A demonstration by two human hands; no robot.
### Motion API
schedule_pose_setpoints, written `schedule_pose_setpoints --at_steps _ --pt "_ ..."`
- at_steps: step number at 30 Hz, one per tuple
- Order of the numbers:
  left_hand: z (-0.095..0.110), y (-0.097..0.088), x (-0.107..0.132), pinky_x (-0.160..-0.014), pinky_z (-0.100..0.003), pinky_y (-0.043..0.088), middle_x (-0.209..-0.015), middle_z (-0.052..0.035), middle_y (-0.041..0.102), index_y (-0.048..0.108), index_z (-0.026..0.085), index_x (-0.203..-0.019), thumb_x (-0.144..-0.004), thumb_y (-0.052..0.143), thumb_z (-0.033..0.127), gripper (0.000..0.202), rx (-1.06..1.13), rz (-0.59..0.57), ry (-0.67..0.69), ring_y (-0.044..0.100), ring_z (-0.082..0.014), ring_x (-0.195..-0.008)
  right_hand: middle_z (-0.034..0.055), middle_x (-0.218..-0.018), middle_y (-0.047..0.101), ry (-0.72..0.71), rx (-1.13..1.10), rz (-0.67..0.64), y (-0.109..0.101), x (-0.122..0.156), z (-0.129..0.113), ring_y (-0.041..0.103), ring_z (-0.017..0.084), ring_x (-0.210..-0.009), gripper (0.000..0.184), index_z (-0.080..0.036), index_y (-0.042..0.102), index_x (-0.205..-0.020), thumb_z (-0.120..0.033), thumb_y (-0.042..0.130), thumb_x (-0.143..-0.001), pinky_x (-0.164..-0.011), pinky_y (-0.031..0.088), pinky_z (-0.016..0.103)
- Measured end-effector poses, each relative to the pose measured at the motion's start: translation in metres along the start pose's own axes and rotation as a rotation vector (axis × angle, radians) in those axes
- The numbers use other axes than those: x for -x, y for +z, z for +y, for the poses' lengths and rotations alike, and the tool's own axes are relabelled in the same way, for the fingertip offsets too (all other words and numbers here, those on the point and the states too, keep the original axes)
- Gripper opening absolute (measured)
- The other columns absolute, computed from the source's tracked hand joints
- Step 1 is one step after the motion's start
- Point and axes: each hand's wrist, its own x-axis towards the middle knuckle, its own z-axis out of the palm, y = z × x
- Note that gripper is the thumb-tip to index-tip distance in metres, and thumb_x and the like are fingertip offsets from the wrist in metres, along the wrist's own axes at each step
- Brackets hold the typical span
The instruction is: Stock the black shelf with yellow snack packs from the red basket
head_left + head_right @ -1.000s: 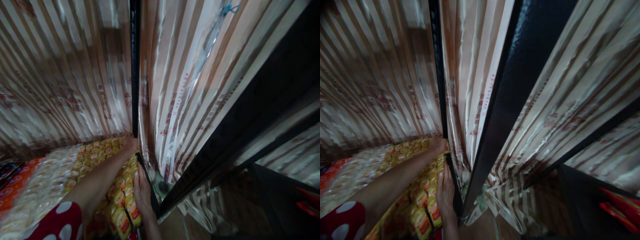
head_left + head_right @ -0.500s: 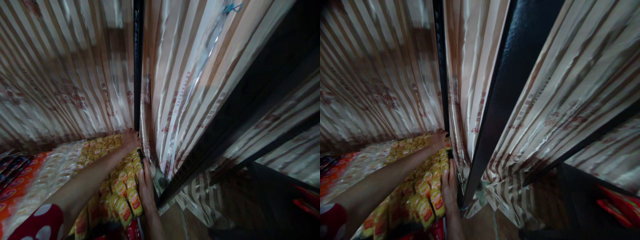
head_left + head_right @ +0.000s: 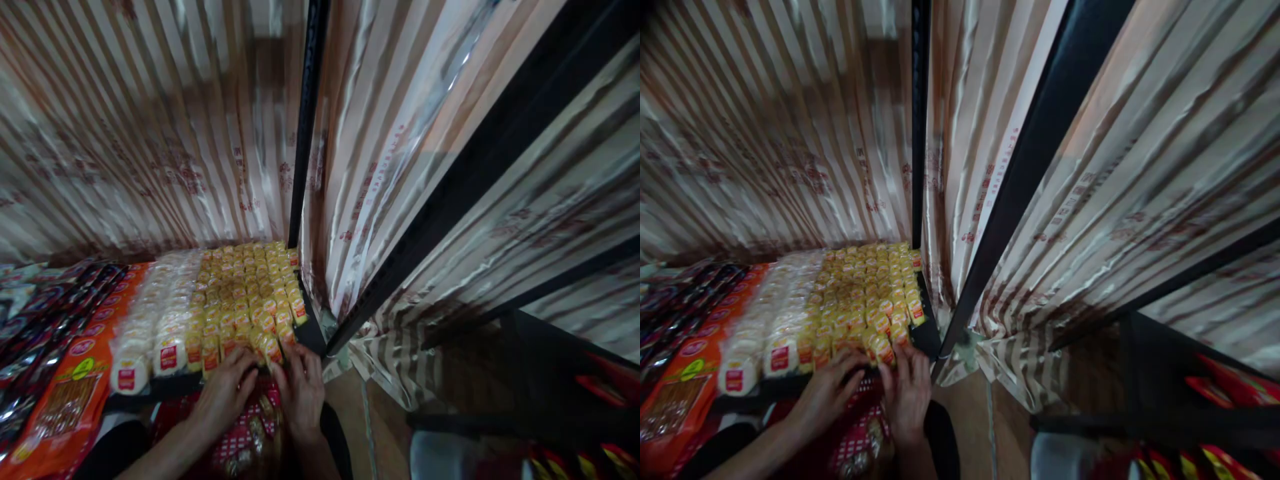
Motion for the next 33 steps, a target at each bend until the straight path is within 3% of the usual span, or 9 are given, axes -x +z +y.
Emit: schedule_pose_setpoints --at_steps 3,6,14,18,22,28,33 --pt "0.0 0.022 0.036 -0.076 -0.025 0.054 -0.094 -0.0061 0.064 0.062 0.023 -0.098 -0.083 0.045 0.019 0.023 0.108 0.004 -0.043 0.064 -0.0162 -0.086 0.0111 -0.098 0.06 -0.024 0.104 -0.046 0.004 0.006 -0.008 0.054 0.025 -0.092 0.04 -0.021 0.053 -0.121 -0.038 0.055 -0.084 -0.079 0.049 0.04" --pt "0.004 0.034 0.05 -0.077 -0.025 0.053 -0.093 -0.0061 0.065 0.064 0.023 -0.093 -0.083 0.043 0.018 0.024 0.206 -0.015 -0.066 0.064 -0.016 -0.087 0.0103 -0.096 0.06 -0.037 0.164 -0.041 0.01 0.005 -0.013 0.054 0.024 -0.09 0.033 -0.019 0.054 -0.115 -0.035 0.052 -0.086 -0.079 0.049 0.04" --pt "-0.001 0.026 0.021 -0.08 -0.033 0.051 -0.086 -0.0072 0.066 0.065 0.019 -0.084 -0.078 0.041 0.02 0.025 0.288 0.022 -0.19 0.063 -0.0189 -0.084 0.011 -0.113 0.06 -0.057 0.198 -0.022 0.019 0.002 -0.019 0.054 0.024 -0.107 0.03 -0.016 0.049 -0.116 -0.025 0.046 -0.087 -0.088 0.048 0.036" --pt "-0.016 0.034 0.01 -0.085 -0.037 0.049 -0.089 -0.0084 0.068 0.064 0.018 -0.084 -0.074 0.042 0.024 0.026 0.311 0.082 -0.282 0.063 -0.0212 -0.088 0.0116 -0.112 0.061 -0.046 0.179 -0.002 0.022 0.0 -0.019 0.056 0.023 -0.106 0.032 -0.017 0.047 -0.119 -0.022 0.041 -0.088 -0.087 0.05 0.036" --pt "-0.025 0.044 0.006 -0.085 -0.035 0.05 -0.096 -0.0094 0.067 0.06 0.017 -0.091 -0.078 0.04 0.031 0.029 0.417 0.069 -0.337 0.064 -0.0195 -0.088 0.0108 -0.106 0.062 -0.014 0.134 -0.042 0.021 -0.001 -0.017 0.059 0.023 -0.101 0.035 -0.017 0.047 -0.12 -0.021 0.044 -0.085 -0.085 0.051 0.036" --pt "-0.015 0.041 -0.001 -0.078 -0.033 0.052 -0.091 -0.0066 0.067 0.053 0.017 -0.111 -0.081 0.041 0.036 0.037 0.428 0.067 -0.405 0.066 -0.0187 -0.082 0.0124 -0.115 0.056 0.029 0.114 -0.089 0.022 0.01 -0.018 0.056 0.023 -0.108 0.035 -0.017 0.05 -0.117 -0.019 0.047 -0.082 -0.085 0.052 0.034" --pt "-0.007 0.036 -0.007 -0.078 -0.034 0.051 -0.083 -0.0047 0.067 0.054 0.019 -0.103 -0.083 0.041 0.039 0.032 0.36 0.082 -0.386 0.066 -0.0192 -0.078 0.0132 -0.115 0.055 0.024 0.054 -0.119 0.023 0.015 -0.02 0.056 0.022 -0.108 0.028 -0.017 0.053 -0.111 -0.019 0.042 -0.085 -0.087 0.051 0.034"
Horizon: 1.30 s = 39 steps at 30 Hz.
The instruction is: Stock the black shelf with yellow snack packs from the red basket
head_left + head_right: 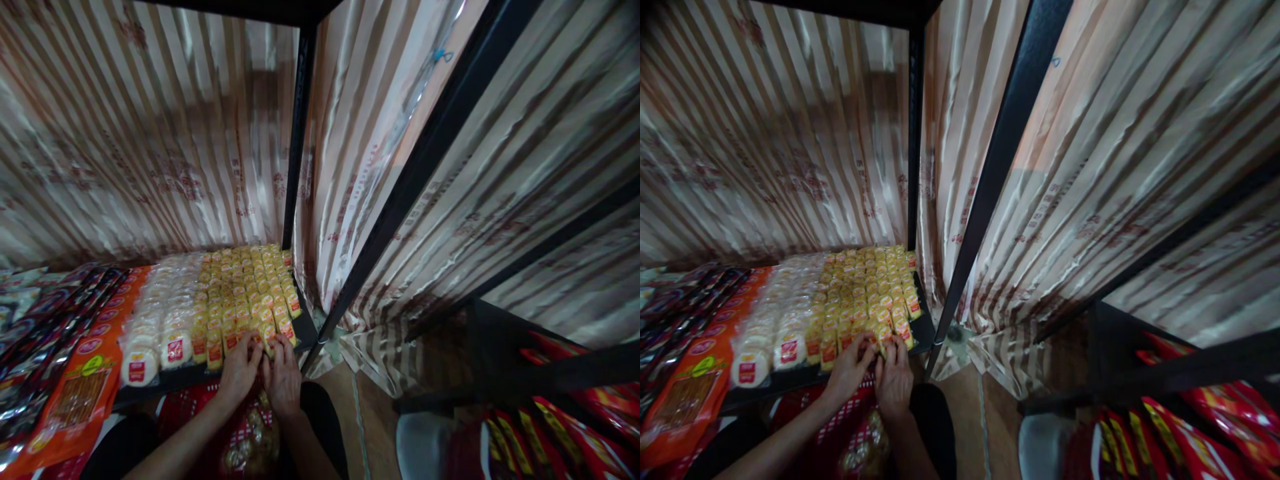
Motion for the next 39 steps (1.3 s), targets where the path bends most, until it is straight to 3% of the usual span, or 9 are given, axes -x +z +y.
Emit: schedule_pose_setpoints --at_steps 7,12,18,27,31,34,39 --pt "-0.006 0.005 -0.001 -0.073 -0.034 0.052 -0.082 -0.0051 0.065 0.054 0.019 -0.097 -0.08 0.042 0.039 0.029 0.085 0.019 -0.039 0.065 -0.0187 -0.074 0.0152 -0.126 0.052 -0.01 -0.01 -0.005 0.005 0.0 0.003 0.05 0.023 -0.119 0.045 -0.014 0.044 -0.129 -0.02 0.043 -0.085 -0.091 0.049 0.036" --pt "-0.007 0.005 0.002 -0.073 -0.033 0.051 -0.087 -0.007 0.066 0.055 0.018 -0.093 -0.079 0.043 0.041 0.03 0.09 0.018 -0.035 0.065 -0.0193 -0.079 0.0156 -0.127 0.053 0.02 -0.034 -0.006 0.007 0.001 0.002 0.054 0.023 -0.114 0.052 -0.014 0.034 -0.137 -0.018 0.038 -0.086 -0.09 0.05 0.036" --pt "0.007 -0.004 0.007 -0.075 -0.032 0.049 -0.083 -0.0045 0.064 0.052 0.018 -0.094 -0.079 0.046 0.049 0.035 0.069 -0.002 -0.01 0.063 -0.0184 -0.075 0.0155 -0.131 0.049 0.007 -0.056 0.01 -0.01 -0.005 -0.009 0.052 0.024 -0.117 0.056 -0.015 0.025 -0.142 -0.021 0.036 -0.087 -0.087 0.051 0.036" --pt "0.028 -0.013 -0.004 -0.062 -0.03 0.046 -0.068 -0.0012 0.059 0.052 0.019 -0.078 -0.074 0.049 0.044 0.025 -0.07 0.126 0.102 0.057 -0.017 -0.063 0.0111 -0.134 0.049 -0.087 -0.034 0.028 -0.025 -0.015 -0.017 0.05 0.022 -0.119 0.061 -0.015 0.022 -0.143 -0.017 0.039 -0.085 -0.095 0.046 0.036" --pt "0.049 -0.018 -0.022 -0.056 -0.026 0.042 -0.058 0.0024 0.054 0.047 0.021 -0.071 -0.074 0.049 0.044 0.024 -0.045 0.094 0.119 0.053 -0.014 -0.055 0.0117 -0.128 0.054 -0.077 -0.044 0.101 -0.036 -0.034 -0.016 0.052 0.025 -0.112 0.057 -0.018 0.03 -0.141 -0.025 0.044 -0.086 -0.094 0.044 0.043" --pt "0.071 -0.021 -0.046 -0.055 -0.024 0.041 -0.058 0.0035 0.053 0.046 0.021 -0.069 -0.074 0.05 0.044 0.024 -0.05 0.131 0.187 0.051 -0.0125 -0.054 0.0139 -0.131 0.051 -0.02 -0.112 0.186 -0.042 -0.058 -0.01 0.045 0.025 -0.12 0.054 -0.014 0.033 -0.139 -0.032 0.042 -0.089 -0.099 0.039 0.045" --pt "0.102 -0.015 -0.105 -0.063 -0.025 0.044 -0.069 0.0017 0.058 0.054 0.017 -0.096 -0.076 0.052 0.036 0.028 -0.062 0.181 0.282 0.056 -0.0131 -0.064 0.017 -0.138 0.043 0.171 -0.272 0.167 -0.034 -0.104 0.011 0.039 0.023 -0.128 0.056 -0.006 0.035 -0.137 -0.041 0.025 -0.093 -0.106 0.031 0.045"
